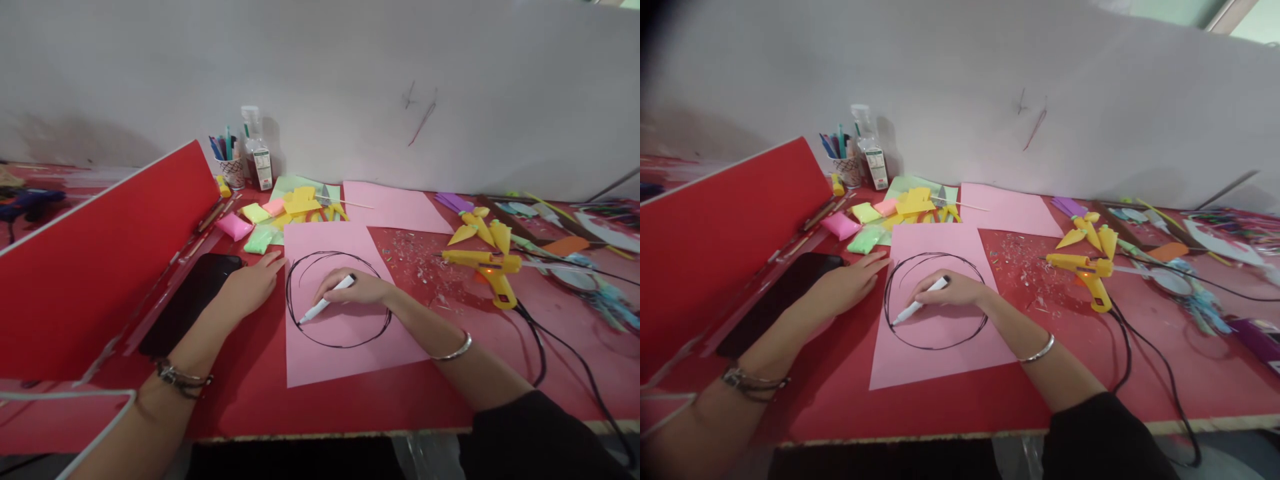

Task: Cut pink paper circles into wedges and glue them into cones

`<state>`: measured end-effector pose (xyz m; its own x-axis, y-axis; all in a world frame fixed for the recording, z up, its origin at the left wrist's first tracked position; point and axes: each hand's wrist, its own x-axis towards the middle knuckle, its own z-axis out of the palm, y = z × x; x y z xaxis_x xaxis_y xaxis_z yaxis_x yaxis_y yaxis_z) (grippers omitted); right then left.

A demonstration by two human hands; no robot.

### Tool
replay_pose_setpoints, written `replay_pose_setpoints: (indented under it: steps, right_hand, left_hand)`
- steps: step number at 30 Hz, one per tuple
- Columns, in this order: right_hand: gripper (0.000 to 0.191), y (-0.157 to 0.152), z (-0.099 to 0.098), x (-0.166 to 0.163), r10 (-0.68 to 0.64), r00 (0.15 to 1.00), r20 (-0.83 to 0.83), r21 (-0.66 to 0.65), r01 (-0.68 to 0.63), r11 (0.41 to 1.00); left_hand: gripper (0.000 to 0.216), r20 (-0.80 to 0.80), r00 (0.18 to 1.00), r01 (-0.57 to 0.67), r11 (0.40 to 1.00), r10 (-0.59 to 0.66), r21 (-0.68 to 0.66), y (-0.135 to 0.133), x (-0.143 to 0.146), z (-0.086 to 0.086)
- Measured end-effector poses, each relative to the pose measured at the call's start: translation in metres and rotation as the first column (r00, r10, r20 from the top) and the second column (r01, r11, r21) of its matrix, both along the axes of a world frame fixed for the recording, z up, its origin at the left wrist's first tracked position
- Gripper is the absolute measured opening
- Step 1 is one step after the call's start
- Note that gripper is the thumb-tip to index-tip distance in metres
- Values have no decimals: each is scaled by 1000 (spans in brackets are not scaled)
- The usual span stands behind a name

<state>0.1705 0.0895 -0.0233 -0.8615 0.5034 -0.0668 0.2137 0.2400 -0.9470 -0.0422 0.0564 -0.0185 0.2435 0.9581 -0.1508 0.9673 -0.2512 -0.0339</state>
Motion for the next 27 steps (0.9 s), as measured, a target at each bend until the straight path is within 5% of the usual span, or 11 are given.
replay_pose_setpoints:
  steps: [13, 19, 22, 27]
  right_hand:
    - [28, 1, 0, 7, -11, 998, -67, -221, -5, 975]
    - [26, 1, -2, 6, -329, 902, -279, -241, 266, 933]
    - [31, 8, 8, 14, -498, 806, -319, -139, 480, 866]
    - [31, 18, 21, 32, -668, 720, -187, 355, 683, 638]
  left_hand:
    - [48, -1, 1000, -5, 999, 5, -35, -1, 1, 2]
    - [50, -5, 1000, 7, 999, -8, -43, -1, 1, 6]
    - [50, -6, 1000, -4, 999, 3, -46, -2, 1, 5]
    - [47, 48, 999, -18, 1000, 19, -15, -2, 3, 3]
